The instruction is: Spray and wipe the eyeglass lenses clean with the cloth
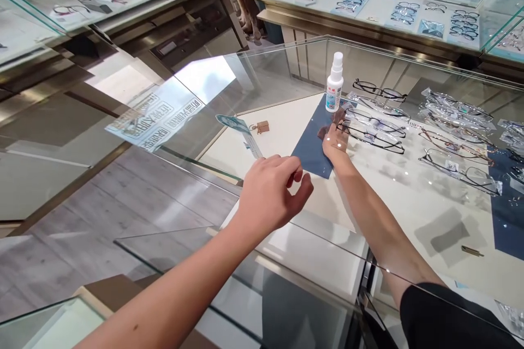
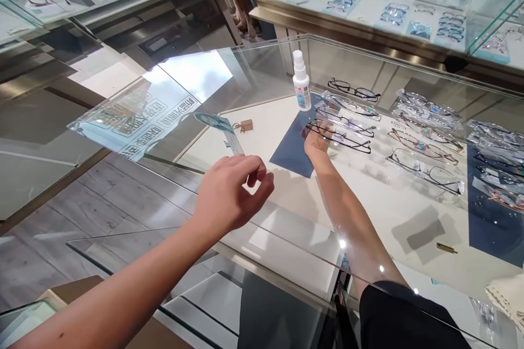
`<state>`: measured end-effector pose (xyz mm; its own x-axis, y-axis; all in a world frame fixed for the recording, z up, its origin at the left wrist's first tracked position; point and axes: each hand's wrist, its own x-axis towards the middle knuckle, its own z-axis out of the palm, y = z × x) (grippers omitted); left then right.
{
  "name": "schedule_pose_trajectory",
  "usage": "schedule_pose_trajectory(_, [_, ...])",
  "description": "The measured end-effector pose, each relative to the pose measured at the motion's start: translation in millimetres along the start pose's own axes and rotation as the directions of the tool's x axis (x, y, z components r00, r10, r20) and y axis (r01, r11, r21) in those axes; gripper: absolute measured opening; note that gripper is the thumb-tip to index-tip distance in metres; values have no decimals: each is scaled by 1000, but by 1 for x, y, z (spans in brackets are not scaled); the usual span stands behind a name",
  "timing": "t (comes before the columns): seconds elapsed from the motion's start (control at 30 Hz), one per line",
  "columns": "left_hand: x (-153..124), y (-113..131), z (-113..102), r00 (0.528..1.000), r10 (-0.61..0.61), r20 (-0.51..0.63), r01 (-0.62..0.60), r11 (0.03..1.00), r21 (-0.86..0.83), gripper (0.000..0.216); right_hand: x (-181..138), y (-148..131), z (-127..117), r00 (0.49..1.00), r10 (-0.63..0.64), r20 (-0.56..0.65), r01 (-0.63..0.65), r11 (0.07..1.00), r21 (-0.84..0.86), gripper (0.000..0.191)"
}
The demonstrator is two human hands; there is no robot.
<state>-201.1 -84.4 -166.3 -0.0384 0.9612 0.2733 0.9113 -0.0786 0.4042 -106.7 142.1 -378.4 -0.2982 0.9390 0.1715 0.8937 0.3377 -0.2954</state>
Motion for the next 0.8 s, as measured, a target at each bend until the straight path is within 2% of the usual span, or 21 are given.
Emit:
schedule_pose_trajectory(0.07, [0, 0, 2, 1000, 5, -11, -5, 1000, -12, 24, -24, -9, -7, 995, 47, 87, -47, 999, -5, 64])
schedule_pose_trajectory(0.1, [0, 0, 2, 1000, 5, -15, -5, 1000, -17, 24, -37, -12, -12, 984, 61, 166, -61, 998, -6, 71])
schedule_pose_trajectory(0.2, [1, 0, 4, 1000, 8, -21, -9, 1000, -24, 25, -66, -14, -32, 929, 40, 367, -41, 999, -5, 105])
schedule_pose_trajectory(0.27, [3, 1, 5, 1000, 9, -21, -10, 1000, -18, 25, -72, -14, -44, 906, 25, 422, -26, 1000, -5, 122])
schedule_pose_trajectory(0.37, [3, 0, 5, 1000, 8, -20, -8, 1000, -14, 25, -62, -15, -53, 898, 37, 437, -46, 999, 9, 126])
schedule_pose_trajectory(0.5, [2, -2, 6, 998, 29, -47, -30, 999, -23, 23, -35, -18, -52, 894, 81, 441, -88, 996, -5, 127])
schedule_pose_trajectory(0.63, [1, -3, 6, 998, 42, -54, -44, 999, -31, 23, -19, -13, -51, 899, 48, 436, -64, 998, 22, 129])
schedule_pose_trajectory(0.8, [1, -1, 6, 997, 41, -68, -44, 998, -38, 23, -14, -6, -54, 900, 23, 436, -56, 996, 64, 134])
